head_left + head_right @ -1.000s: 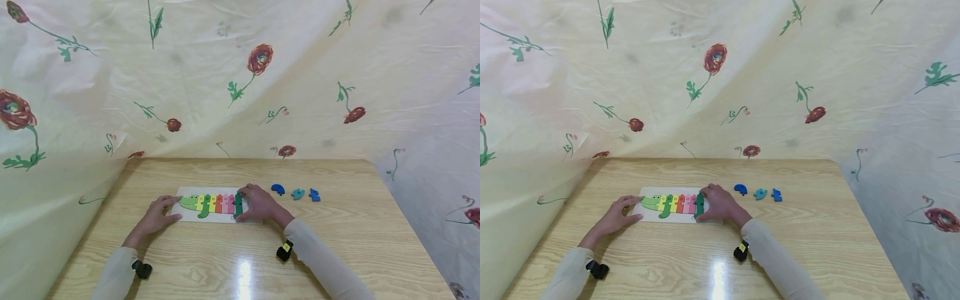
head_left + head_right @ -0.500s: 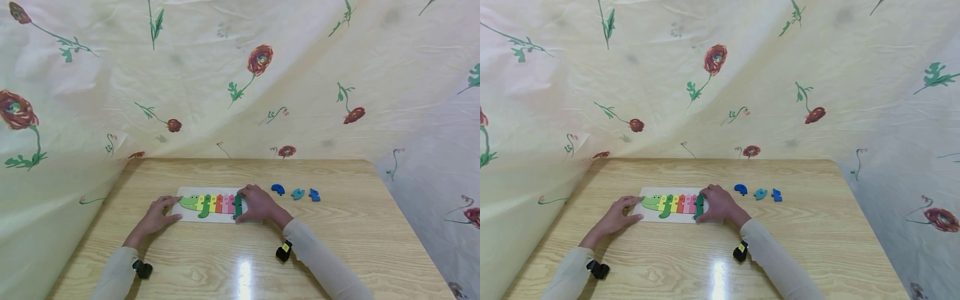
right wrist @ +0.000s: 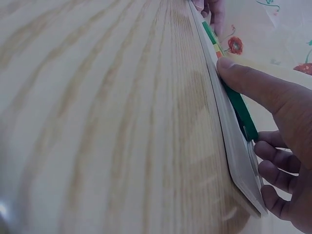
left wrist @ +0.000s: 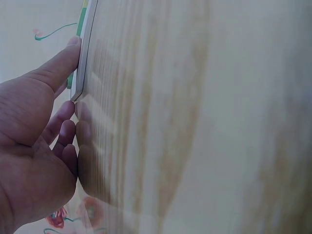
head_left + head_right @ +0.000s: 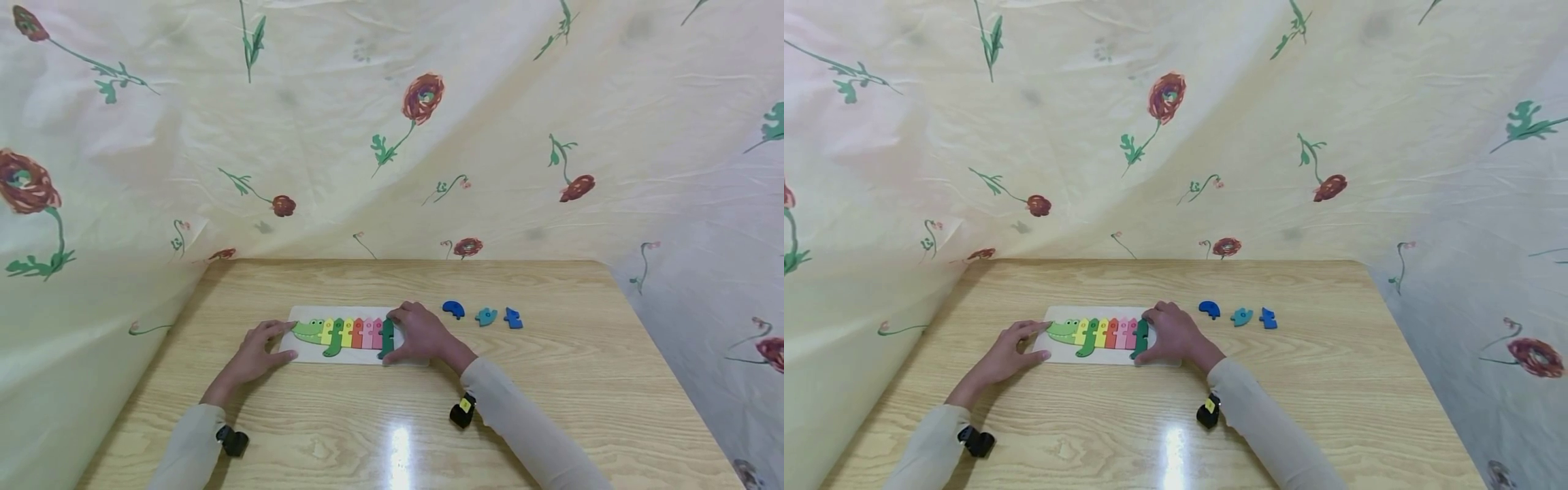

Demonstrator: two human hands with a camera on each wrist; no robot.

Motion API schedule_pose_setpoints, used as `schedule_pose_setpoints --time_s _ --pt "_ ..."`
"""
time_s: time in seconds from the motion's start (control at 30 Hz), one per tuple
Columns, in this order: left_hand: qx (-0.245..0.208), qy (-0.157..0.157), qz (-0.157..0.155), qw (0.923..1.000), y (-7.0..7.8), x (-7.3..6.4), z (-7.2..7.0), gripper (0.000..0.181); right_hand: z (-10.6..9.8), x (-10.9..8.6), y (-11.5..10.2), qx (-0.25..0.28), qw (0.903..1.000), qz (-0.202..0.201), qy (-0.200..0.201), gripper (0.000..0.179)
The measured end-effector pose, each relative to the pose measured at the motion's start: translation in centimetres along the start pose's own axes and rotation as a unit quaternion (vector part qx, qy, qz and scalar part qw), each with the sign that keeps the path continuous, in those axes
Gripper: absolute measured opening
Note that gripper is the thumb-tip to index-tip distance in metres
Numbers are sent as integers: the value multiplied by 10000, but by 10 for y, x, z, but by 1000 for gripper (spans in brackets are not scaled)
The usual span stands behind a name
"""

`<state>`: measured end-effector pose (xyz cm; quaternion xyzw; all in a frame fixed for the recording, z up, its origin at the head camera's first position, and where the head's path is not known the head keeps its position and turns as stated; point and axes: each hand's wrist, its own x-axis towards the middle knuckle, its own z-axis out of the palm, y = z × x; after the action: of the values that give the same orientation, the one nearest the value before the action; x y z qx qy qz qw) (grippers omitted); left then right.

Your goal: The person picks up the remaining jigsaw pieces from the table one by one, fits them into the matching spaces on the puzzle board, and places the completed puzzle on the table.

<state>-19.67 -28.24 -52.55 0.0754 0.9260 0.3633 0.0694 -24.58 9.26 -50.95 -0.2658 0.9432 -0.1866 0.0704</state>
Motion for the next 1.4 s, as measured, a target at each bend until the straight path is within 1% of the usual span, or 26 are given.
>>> schedule_pose_setpoints --time_s 0.23,0.33,0.43,0.6,0.77,0.9,1.13,1.27,1.4 --pt "-12 32 -33 10000 1 0 0 66 0 -1 2 35 10000 52 -25 100" --pt "10 40 -51 10000 0 0 1 67 -2 -2 4 146 9999 7 -15 95" --pt "32 31 -43 10000 -1 0 2 67 -5 -4 6 268 9996 -36 51 84" --pt "26 35 -8 10000 -1 -1 2 66 -21 -13 7 475 9983 -34 337 68" --pt "14 27 -66 10000 1 0 2 67 -41 -27 11 571 9964 -162 607 63" --pt "33 18 -124 9999 1 0 2 67 -53 -39 23 649 9944 -218 810 61" --pt "10 -8 -112 9999 -1 0 2 67 -69 -65 56 717 9881 -340 1316 55" --pt "-16 -20 -128 9999 -1 0 2 67 -78 -79 71 764 9848 -231 1544 54" --pt "-17 -29 -157 9999 0 0 2 67 -85 -92 86 667 9832 -128 1693 55"
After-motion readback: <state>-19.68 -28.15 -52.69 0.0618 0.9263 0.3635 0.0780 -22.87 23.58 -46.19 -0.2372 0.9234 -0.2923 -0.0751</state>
